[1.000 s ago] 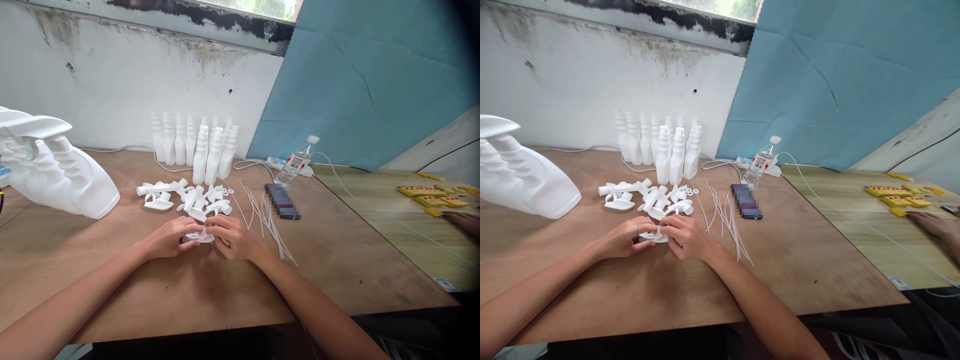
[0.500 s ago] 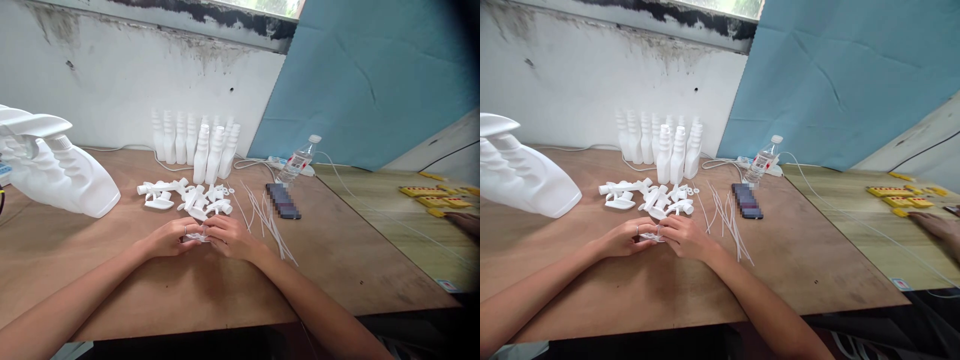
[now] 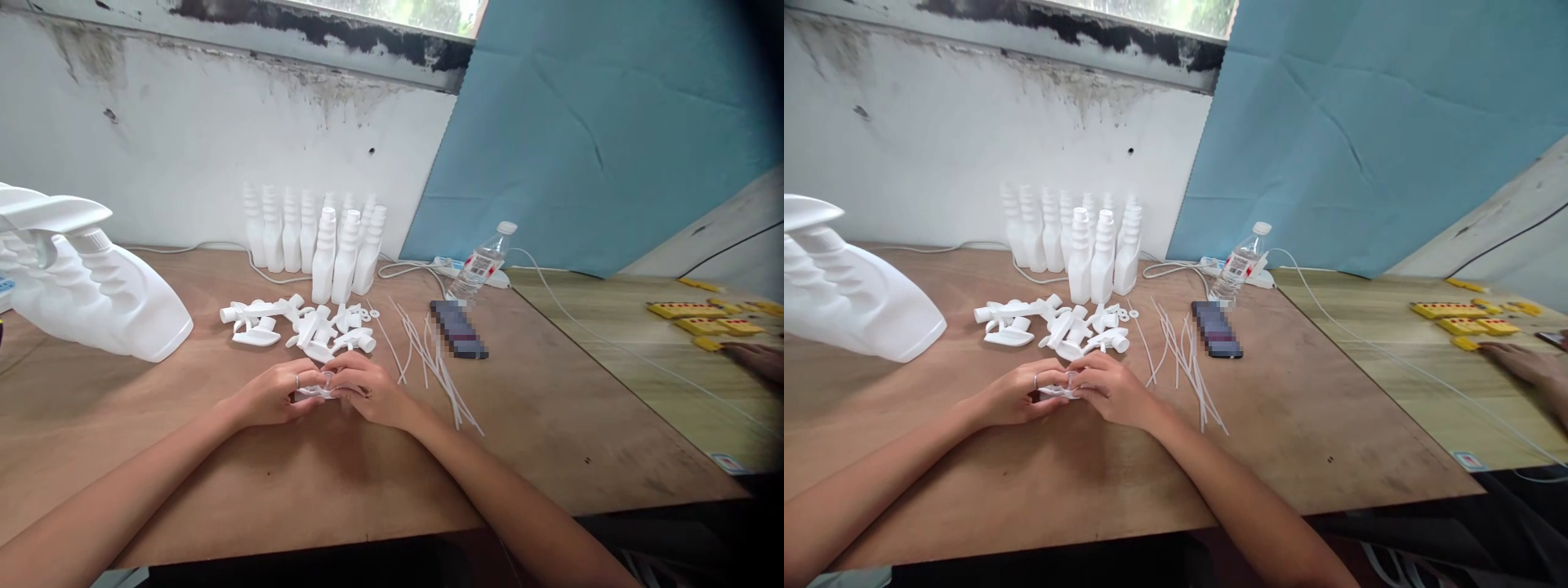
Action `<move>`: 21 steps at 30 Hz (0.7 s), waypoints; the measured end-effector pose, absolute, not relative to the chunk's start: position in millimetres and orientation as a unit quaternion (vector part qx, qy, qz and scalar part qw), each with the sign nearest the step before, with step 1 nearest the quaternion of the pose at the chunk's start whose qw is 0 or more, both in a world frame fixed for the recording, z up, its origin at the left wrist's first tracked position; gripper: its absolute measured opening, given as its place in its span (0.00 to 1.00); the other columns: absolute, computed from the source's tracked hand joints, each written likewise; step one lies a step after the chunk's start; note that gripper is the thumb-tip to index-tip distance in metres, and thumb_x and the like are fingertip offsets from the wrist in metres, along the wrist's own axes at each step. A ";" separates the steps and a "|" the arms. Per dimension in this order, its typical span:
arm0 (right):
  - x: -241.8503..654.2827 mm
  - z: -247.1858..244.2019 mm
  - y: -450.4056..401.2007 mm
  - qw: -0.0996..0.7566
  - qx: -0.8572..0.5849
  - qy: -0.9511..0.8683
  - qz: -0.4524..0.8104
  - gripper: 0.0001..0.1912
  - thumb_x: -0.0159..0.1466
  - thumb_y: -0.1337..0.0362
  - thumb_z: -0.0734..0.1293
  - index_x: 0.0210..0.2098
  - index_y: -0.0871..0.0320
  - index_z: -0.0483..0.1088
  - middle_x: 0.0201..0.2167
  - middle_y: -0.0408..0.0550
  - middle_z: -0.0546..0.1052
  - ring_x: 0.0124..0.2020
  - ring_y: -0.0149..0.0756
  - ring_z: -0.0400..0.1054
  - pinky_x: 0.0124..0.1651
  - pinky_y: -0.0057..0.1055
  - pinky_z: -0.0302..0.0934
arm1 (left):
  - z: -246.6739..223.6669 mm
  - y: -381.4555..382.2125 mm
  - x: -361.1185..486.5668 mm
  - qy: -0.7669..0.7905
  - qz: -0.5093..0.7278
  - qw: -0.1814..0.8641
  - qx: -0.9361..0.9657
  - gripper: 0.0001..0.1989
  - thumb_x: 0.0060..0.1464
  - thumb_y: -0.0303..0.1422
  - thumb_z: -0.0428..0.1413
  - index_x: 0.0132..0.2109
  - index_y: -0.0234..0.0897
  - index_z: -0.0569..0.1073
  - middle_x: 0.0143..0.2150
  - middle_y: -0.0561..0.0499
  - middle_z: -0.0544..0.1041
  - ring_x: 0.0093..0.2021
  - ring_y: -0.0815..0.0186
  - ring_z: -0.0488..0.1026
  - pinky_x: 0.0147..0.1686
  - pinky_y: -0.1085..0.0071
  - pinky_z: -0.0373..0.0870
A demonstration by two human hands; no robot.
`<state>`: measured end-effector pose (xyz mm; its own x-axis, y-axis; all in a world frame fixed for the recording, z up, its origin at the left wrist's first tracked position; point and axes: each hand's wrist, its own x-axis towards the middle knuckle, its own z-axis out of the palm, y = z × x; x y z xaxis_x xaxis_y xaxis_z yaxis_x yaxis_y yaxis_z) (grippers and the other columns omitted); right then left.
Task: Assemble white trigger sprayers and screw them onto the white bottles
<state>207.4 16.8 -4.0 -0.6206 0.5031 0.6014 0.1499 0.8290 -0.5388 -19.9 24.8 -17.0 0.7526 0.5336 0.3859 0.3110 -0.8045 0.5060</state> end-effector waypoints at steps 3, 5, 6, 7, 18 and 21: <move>217.7 2.6 24.4 0.406 -0.237 -0.853 0.227 0.08 0.66 0.67 0.61 0.43 0.57 0.70 0.46 0.53 0.75 0.48 0.36 0.69 0.51 0.35 0.64 | -18.2 24.8 -20.5 0.244 0.255 0.190 0.916 0.12 0.58 0.30 0.52 0.49 0.39 0.68 0.41 0.48 0.74 0.39 0.67 0.72 0.39 0.73 0.69; 230.1 7.6 33.0 0.397 -0.351 -0.833 0.160 0.10 0.67 0.66 0.59 0.43 0.58 0.71 0.42 0.53 0.76 0.45 0.37 0.70 0.49 0.34 0.64 | -20.1 24.8 -21.5 0.263 0.248 0.185 0.914 0.13 0.58 0.32 0.53 0.51 0.39 0.67 0.43 0.48 0.75 0.39 0.66 0.72 0.39 0.72 0.69; 237.7 10.0 37.9 0.363 -0.427 -0.821 0.109 0.10 0.67 0.65 0.59 0.41 0.59 0.71 0.40 0.53 0.77 0.43 0.38 0.71 0.48 0.34 0.63 | -20.9 24.6 -21.9 0.272 0.245 0.186 0.912 0.15 0.58 0.32 0.54 0.52 0.39 0.66 0.44 0.47 0.75 0.41 0.65 0.73 0.40 0.71 0.69; 245.7 12.1 42.9 0.306 -0.505 -0.805 0.058 0.12 0.67 0.64 0.58 0.38 0.59 0.72 0.38 0.53 0.77 0.42 0.39 0.71 0.47 0.34 0.62 | -21.2 24.4 -22.1 0.279 0.241 0.191 0.910 0.17 0.57 0.33 0.54 0.53 0.40 0.64 0.45 0.47 0.75 0.42 0.65 0.73 0.41 0.70 0.69; 286.0 9.1 65.5 0.100 -0.677 -0.722 0.103 0.14 0.58 0.54 0.67 0.25 0.58 0.74 0.26 0.49 0.78 0.29 0.36 0.70 0.29 0.27 0.53 | -12.1 22.6 -19.3 0.272 0.230 0.242 0.902 0.18 0.57 0.31 0.54 0.54 0.40 0.64 0.49 0.47 0.73 0.45 0.65 0.72 0.44 0.69 0.68; 284.7 2.9 67.7 0.113 -0.667 -0.720 0.157 0.08 0.55 0.62 0.68 0.23 0.59 0.74 0.22 0.46 0.76 0.25 0.31 0.68 0.28 0.25 0.52 | -11.8 21.8 -18.5 0.275 0.235 0.242 0.900 0.18 0.56 0.30 0.54 0.54 0.40 0.65 0.48 0.47 0.73 0.43 0.65 0.72 0.42 0.70 0.68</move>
